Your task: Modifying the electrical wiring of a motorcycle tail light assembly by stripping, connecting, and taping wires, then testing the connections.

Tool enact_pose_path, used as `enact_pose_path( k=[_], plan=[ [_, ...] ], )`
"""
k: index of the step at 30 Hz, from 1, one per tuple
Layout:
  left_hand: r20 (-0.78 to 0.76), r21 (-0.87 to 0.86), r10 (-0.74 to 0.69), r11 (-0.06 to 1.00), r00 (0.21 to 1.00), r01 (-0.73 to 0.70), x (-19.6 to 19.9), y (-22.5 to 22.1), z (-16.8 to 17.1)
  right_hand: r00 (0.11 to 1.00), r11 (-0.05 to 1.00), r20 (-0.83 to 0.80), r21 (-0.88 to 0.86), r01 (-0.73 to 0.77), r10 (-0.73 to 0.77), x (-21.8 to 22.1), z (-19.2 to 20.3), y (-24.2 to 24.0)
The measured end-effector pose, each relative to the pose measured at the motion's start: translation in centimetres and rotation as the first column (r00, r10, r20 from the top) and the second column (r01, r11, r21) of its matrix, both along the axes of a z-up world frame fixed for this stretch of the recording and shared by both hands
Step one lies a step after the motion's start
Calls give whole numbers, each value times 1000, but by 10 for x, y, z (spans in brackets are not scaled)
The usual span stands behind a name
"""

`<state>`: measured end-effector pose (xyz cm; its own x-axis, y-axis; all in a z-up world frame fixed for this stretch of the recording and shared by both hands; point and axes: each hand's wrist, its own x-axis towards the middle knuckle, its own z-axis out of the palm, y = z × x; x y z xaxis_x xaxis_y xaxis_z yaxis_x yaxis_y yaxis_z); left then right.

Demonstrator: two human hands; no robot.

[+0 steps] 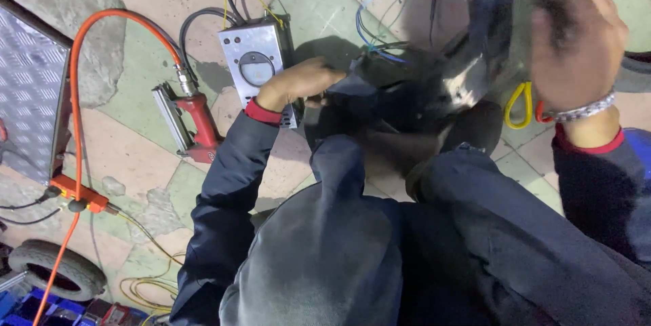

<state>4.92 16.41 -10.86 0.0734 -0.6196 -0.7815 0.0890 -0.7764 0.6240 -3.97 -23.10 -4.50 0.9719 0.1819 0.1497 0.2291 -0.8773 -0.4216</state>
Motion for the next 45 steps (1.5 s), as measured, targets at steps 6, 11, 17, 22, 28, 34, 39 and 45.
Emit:
enact_pose_path(
  k=[6,11,17,22,28,34,39,45],
  plan=[
    [-143,74,301,953,943,-293,3,0,-24,773,832,-579,-272,-483,260,88,-24,116],
    [432,-318,418,900,799,-299,14,-3,-41,808,856,-547,-289,-428,220,70,-53,122],
    [548,-227,457,887,701,-401,-6,-29,-33,641,850,-753,-234,-472,149,89,-77,134],
    [808,-11,225,930,545,-367,-14,-37,-59,671,848,-710,-205,-489,215,94,-119,151],
    [818,-375,383,921,428,-108,4,-39,-20,658,763,-701,-258,-593,275,96,-125,155],
    [827,-239,224,970,516,-38,2,-28,-22,735,826,-671,-356,-438,100,88,-102,133],
    [528,-497,710,704,466,-508,2,-38,-16,934,815,-221,-459,-353,280,72,-67,119],
    [378,-668,841,538,388,-515,-6,-57,37,946,945,-174,-130,-299,275,59,-23,110]
  ],
)
